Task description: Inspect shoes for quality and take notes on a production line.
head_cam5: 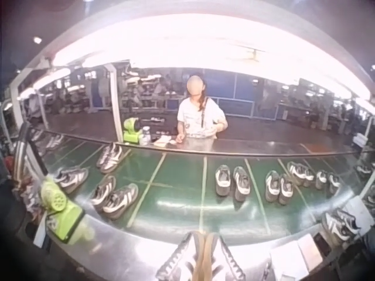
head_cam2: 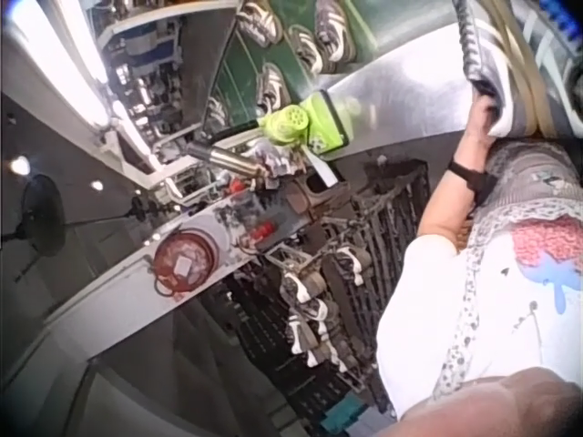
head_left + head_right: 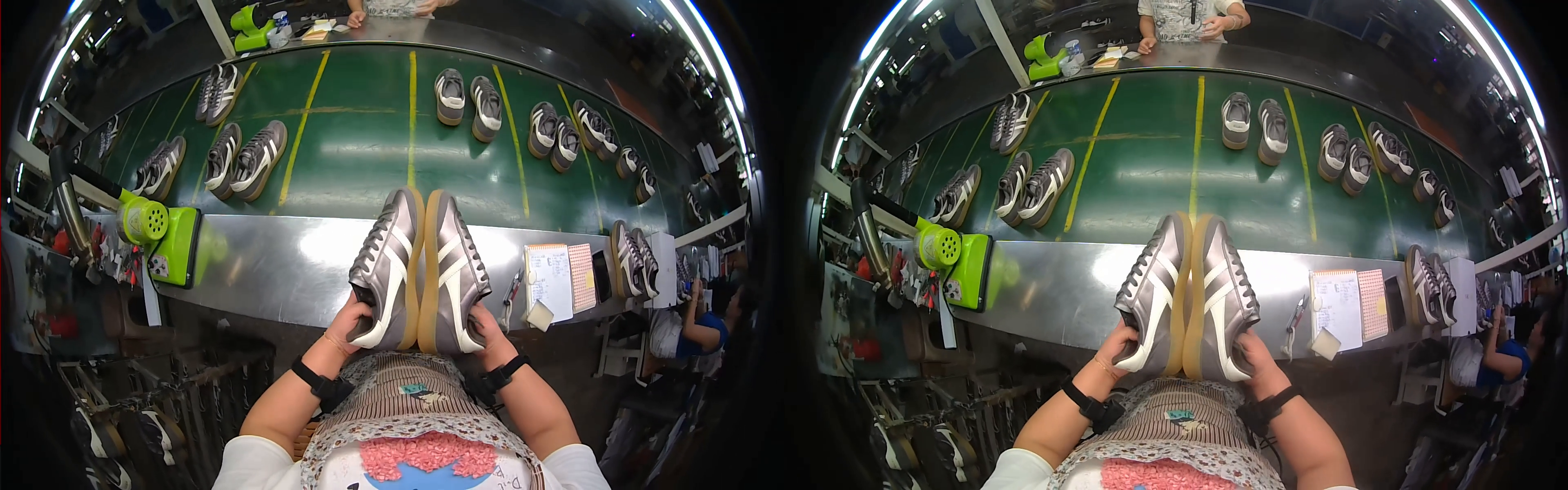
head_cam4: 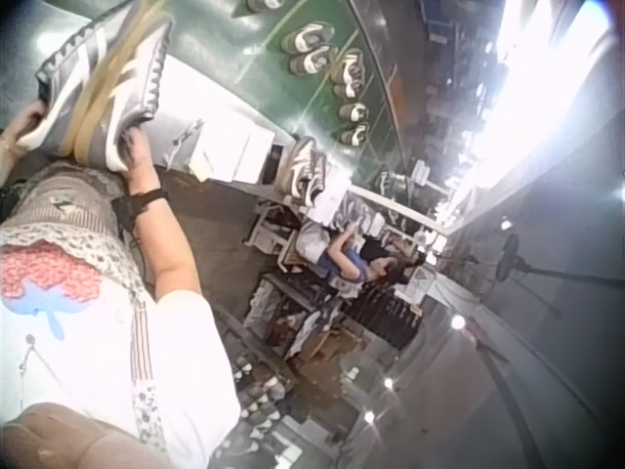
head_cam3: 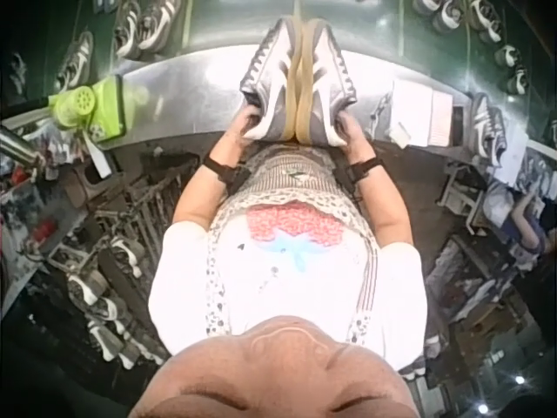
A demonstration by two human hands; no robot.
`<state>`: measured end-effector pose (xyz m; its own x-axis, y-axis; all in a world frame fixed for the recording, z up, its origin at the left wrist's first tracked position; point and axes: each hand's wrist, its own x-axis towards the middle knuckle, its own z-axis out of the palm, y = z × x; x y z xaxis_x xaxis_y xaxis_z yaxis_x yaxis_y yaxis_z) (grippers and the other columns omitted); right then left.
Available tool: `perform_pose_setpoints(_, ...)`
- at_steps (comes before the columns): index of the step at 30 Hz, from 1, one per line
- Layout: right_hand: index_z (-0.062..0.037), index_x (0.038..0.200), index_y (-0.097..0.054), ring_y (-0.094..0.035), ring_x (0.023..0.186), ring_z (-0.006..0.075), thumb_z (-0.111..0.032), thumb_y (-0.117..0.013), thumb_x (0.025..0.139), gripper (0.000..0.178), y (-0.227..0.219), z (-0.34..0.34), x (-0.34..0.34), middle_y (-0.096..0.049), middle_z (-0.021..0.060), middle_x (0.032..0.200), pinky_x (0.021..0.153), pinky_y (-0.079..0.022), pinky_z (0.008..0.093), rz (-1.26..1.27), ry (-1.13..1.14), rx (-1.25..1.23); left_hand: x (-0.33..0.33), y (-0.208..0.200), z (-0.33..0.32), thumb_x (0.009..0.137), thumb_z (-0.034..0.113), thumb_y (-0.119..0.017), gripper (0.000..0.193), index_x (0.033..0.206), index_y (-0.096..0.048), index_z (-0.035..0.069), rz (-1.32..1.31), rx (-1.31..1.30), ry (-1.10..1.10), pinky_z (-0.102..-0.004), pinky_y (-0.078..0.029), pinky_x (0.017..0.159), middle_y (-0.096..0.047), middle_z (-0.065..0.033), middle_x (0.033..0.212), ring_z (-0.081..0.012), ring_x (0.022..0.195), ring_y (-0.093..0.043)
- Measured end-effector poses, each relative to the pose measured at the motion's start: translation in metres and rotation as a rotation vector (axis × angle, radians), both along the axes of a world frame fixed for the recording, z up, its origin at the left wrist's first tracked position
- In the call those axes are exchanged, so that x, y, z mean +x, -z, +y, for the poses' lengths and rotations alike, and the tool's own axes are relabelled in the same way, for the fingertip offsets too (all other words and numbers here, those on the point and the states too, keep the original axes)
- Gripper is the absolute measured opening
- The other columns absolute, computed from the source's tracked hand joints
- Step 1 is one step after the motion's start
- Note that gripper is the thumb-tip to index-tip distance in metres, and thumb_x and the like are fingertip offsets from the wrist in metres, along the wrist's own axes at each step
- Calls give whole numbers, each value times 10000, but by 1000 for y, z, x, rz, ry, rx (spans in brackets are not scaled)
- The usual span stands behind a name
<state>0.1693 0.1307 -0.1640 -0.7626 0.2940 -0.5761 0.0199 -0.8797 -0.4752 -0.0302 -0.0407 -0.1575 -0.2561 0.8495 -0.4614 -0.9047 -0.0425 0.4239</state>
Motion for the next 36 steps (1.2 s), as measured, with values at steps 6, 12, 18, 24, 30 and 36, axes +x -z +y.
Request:
perform_pose_setpoints(6, -88, 1292, -377, -430, 1083, 317, -100, -670, 701, 660, 17, -20, 7, -389, 163, 1200, 929, -372, 377, -586, -472, 1788, 20, 45, -13, 696, 218, -696, 656, 1298, -437, 181, 1840, -616, 396, -425, -299, 991, -318, -179, 1385, -383, 1162, -352)
perform_pose_setpoints(12, -79, 1294, -348, -480, 1008, 282, -71, -586, 793, 555, 40, -10, 13, -414, 168, 1185, 878, -415, 366, -432, -324, 1488, -13, 81, -20, 811, 147, -579, 424, 1224, -488, 124, 1138, -436, 61, -382, -390, 894, -413, -113, 1326, -274, 1055, -449)
perform_pose_setpoints(18, -14, 1327, -302, -480, 1068, 236, -227, -501, 900, 517, 61, 1, 16, -453, 169, 1195, 914, -397, 339, -488, -220, 963, -27, 77, -21, 881, 210, -519, 518, 1346, -320, 93, 757, -338, 249, -313, -323, 978, -395, -121, 1330, -222, 1207, -382)
perform_pose_setpoints(24, -37, 1358, -276, -406, 1187, 252, -310, -453, 922, 544, 73, -9, 7, -374, 180, 1319, 987, -322, 332, -379, -202, 925, -17, 77, -16, 926, 350, -440, 531, 1368, -296, 95, 781, -386, 264, -308, -270, 1014, -364, -114, 1368, -229, 1252, -336)
perform_pose_setpoints(30, -58, 1365, -280, -384, 1193, 198, -342, -357, 956, 504, 64, 2, 5, -410, 122, 1301, 976, -321, 319, -342, -81, 684, -25, 84, -10, 947, 392, -363, 533, 1373, -294, 78, 481, -308, 126, -296, -311, 993, -406, -105, 1334, -199, 1224, -376)
perform_pose_setpoints(36, -14, 1203, -466, -557, 1025, 318, -424, -299, 943, 513, -8, 4, -26, -551, 185, 1143, 886, -457, 440, -66, 226, -201, -14, 6, 19, 960, 335, -252, 447, 1230, -444, 35, -374, -56, -73, -475, -446, 895, -515, -193, 1187, -345, 1043, -539)
